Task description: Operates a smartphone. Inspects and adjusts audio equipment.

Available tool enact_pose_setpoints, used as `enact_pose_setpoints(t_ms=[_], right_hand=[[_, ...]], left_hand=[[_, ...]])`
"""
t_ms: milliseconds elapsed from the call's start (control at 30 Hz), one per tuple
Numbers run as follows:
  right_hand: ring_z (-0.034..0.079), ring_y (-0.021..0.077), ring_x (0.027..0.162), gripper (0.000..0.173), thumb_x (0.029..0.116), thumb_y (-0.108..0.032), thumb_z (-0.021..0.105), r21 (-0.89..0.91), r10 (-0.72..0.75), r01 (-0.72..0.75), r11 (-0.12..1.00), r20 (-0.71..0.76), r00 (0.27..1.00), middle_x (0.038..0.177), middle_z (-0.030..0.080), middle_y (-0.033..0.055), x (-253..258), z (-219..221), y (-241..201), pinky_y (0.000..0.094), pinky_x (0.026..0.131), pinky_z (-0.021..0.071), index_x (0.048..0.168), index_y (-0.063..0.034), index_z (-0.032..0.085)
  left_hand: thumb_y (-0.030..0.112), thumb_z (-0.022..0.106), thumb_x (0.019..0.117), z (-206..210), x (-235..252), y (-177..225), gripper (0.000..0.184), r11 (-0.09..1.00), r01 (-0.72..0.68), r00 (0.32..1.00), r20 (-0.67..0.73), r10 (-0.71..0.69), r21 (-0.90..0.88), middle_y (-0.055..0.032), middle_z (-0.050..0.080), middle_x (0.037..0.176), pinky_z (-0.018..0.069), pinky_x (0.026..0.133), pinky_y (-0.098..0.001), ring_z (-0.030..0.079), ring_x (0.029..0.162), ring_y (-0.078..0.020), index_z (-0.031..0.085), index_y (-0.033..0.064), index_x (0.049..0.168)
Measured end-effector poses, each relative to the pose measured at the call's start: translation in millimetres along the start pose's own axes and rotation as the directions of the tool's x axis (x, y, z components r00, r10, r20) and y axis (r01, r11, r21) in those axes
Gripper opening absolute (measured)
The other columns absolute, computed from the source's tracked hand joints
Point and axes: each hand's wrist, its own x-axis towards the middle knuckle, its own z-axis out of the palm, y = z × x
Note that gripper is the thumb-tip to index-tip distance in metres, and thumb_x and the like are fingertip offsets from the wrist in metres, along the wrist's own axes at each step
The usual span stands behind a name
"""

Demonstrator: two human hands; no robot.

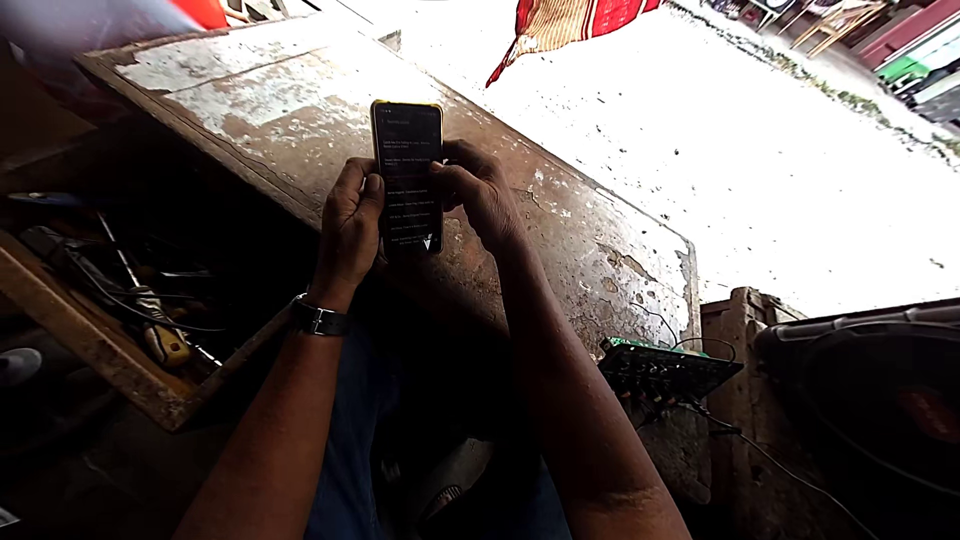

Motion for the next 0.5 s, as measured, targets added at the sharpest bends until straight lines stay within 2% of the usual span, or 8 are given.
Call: enact_pose_setpoints(t_ms=[400,500], right_hand=[[0.067,0.0134,0.071,0.031,0.1037,-0.021,0.050,0.013,-0.010,0.010,1.000,-0.007,1.000,0.092,0.071,0.0083,-1.1,-0.2,0.3,0.0278,0.060,0.0562,0.121,-0.0009,0.067],[0.066,0.0138,0.073,0.034,0.1052,-0.023,0.047,0.027,-0.007,0.007,1.000,-0.014,1.000,0.097,0.071,0.0088,-1.4,-0.4,1.3,0.0284,0.061,0.0558,0.121,-0.0013,0.068]], left_hand=[[0.020,0.039,0.1123,0.0,-0.3,-2.3,0.027,1.000,0.018,1.000,-0.007,-0.017,0.011,-0.0021,0.067,0.091,0.0499,0.049,-0.0224,0.062,0.064,-0.0090,0.061,0.0082,0.122],[0.021,0.038,0.1127,-0.2,-1.1,-2.3,0.030,0.999,0.031,0.999,-0.005,-0.031,0.015,-0.0015,0.069,0.091,0.0528,0.055,-0.0229,0.064,0.068,-0.0080,0.063,0.0073,0.122]])
